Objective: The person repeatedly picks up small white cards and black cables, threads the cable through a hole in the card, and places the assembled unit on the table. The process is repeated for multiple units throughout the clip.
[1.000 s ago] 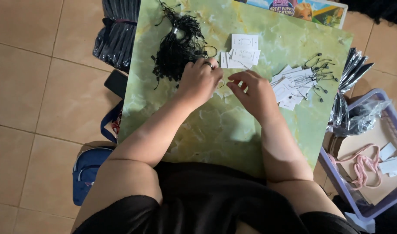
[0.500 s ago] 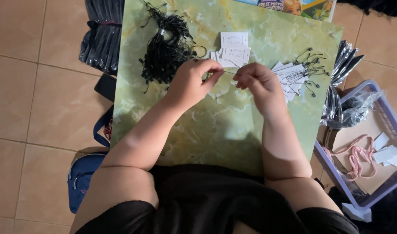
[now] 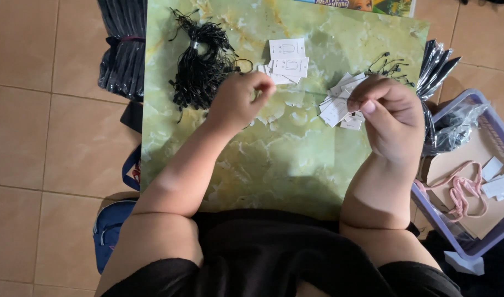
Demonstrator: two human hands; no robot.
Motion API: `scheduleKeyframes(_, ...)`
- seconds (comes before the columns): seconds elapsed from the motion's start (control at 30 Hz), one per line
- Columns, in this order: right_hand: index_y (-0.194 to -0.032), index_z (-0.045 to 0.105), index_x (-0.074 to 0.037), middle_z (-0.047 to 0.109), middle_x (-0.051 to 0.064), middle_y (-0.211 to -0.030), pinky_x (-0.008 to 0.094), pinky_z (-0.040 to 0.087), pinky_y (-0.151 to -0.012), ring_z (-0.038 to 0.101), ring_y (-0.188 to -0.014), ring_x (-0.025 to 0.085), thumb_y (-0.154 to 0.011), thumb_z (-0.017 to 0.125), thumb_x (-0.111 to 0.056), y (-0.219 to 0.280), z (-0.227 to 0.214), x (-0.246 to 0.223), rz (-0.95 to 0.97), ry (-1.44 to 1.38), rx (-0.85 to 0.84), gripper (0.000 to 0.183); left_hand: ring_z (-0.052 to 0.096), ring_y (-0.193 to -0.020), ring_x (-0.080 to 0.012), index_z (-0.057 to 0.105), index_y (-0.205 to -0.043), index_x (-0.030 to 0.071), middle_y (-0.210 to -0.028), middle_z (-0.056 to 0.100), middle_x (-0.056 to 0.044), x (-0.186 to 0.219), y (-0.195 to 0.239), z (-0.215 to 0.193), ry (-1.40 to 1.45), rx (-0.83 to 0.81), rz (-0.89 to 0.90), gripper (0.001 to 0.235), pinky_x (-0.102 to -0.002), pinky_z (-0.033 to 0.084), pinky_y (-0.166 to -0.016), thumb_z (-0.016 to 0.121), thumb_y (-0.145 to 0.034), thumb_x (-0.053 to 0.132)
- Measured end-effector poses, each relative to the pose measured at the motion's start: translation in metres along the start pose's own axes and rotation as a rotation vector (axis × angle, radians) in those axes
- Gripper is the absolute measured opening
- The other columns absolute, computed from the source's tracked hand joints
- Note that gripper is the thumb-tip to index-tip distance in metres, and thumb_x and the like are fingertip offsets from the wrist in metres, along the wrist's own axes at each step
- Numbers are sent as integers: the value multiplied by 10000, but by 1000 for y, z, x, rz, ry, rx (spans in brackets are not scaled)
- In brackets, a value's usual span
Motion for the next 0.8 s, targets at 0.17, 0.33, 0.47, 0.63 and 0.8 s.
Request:
scheduleKeyframes(0.17, -900, 590, -88, 674, 140, -1149, 270, 632, -974, 708, -1113, 217, -994, 534, -42, 0, 24, -11, -118, -353, -180, 118, 650, -675, -143, 710, -1049, 137, -864, 722, -51, 11, 0, 56, -5, -521, -147, 207, -311, 563, -693, 624, -975, 311)
scheduleKeyframes(0.33, -813, 618, -82, 694, 77, -797, 122, 429, -385, 505, -475, 20, -853, 479, 80, 3, 50, -13, 28, -514, -320, 216, 609, -497, -78, 729, -1059, 83, -854, 774, -53, -38, -42, 62, -25, -315, -200, 120, -213, 571, -472, 639, -996, 133)
scheduleKeyframes(0.47, -834, 677, -67, 704, 52, -768, 209, 520, -584, 613, -633, 85, -900, 706, -77, 9, 78, -13, 191, -198, -561, 73, 604, -1070, -369, 709, -1077, 111, -1260, 663, -155, -89, -78, 64, -512, 24, -141, 219, -474, 564, -750, 775, -886, 194)
scheduleKeyframes(0.63, -966, 736, -7, 758, 100, -847, 220, 612, -655, 732, -751, 119, -870, 763, -176, 11, 86, -10, 279, -32, -584, 196, 600, -997, -369, 650, -971, 11, -1206, 654, -254, -88, -98, 71, -563, -67, -197, 39, -382, 593, -540, 643, -935, 27)
scheduleKeyframes(0.8, -998, 780, -31, 823, 105, -917, 222, 678, -740, 822, -857, 157, -889, 734, -37, 6, 91, -9, 301, 217, -546, 119, 564, -1037, -340, 555, -1131, 146, -1027, 643, -103, -123, -104, 76, -534, -275, -483, 301, -536, 486, -847, 705, -879, 81)
Point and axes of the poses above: each hand's wrist, its own y-axis away from the middle knuckle, its own z-axis out of the palm, x = y × z, the point moved 10 cm from there along -y, towards the middle knuckle
